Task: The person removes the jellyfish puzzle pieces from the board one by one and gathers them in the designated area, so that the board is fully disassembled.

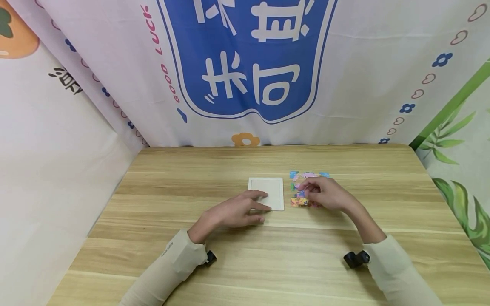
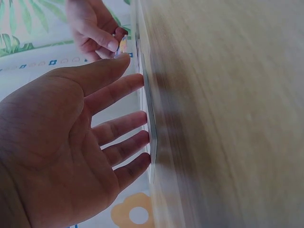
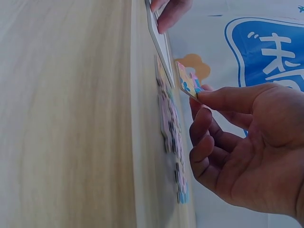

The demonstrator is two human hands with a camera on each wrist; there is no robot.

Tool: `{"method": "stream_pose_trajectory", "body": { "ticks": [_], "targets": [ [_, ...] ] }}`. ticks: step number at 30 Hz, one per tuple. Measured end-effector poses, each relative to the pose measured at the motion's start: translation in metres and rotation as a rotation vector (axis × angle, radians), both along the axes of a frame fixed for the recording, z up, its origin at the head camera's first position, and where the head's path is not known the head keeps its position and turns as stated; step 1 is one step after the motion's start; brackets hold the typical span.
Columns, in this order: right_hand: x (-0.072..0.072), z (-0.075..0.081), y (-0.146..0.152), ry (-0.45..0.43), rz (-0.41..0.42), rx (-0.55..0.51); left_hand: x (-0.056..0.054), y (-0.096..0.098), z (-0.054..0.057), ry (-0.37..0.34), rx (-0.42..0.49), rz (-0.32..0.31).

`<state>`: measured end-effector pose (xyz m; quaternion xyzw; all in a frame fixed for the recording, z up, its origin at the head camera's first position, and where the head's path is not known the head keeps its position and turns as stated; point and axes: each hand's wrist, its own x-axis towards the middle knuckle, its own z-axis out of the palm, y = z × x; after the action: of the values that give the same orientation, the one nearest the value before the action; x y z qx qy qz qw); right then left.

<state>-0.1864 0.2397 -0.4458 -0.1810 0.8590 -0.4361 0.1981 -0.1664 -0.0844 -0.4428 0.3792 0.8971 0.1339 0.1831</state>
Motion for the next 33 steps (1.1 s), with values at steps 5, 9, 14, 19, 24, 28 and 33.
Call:
{"method": "stream_pose_trajectory", "body": {
  "ticks": [5,9,14,19,24,28,33],
  "targets": [
    [0.0,0.001,0.006,-0.003,-0.009,-0.007,0.001,0.0,0.001,-0.002,0.004,-0.003],
    [0.001,0.0,0.01,0.027,-0.015,0.021,0.001,-0.001,0.001,-0.004,0.001,-0.003],
    [0.002,0.0,0.017,0.062,-0.023,0.058,0.001,-0.001,0.001,-0.001,-0.004,-0.001],
    [0.004,-0.001,0.024,0.075,-0.035,0.069,0.001,0.0,0.001,-0.006,-0.006,0.005],
    [0.004,-0.003,0.03,0.063,-0.044,0.077,0.001,0.0,0.0,0.001,-0.014,0.005],
    [0.004,-0.003,0.034,0.057,-0.045,0.085,0.001,0.0,0.0,0.008,-0.016,0.005],
    [0.005,-0.004,0.04,0.061,-0.042,0.08,0.002,0.0,0.0,0.011,-0.013,0.006]
  ]
}}
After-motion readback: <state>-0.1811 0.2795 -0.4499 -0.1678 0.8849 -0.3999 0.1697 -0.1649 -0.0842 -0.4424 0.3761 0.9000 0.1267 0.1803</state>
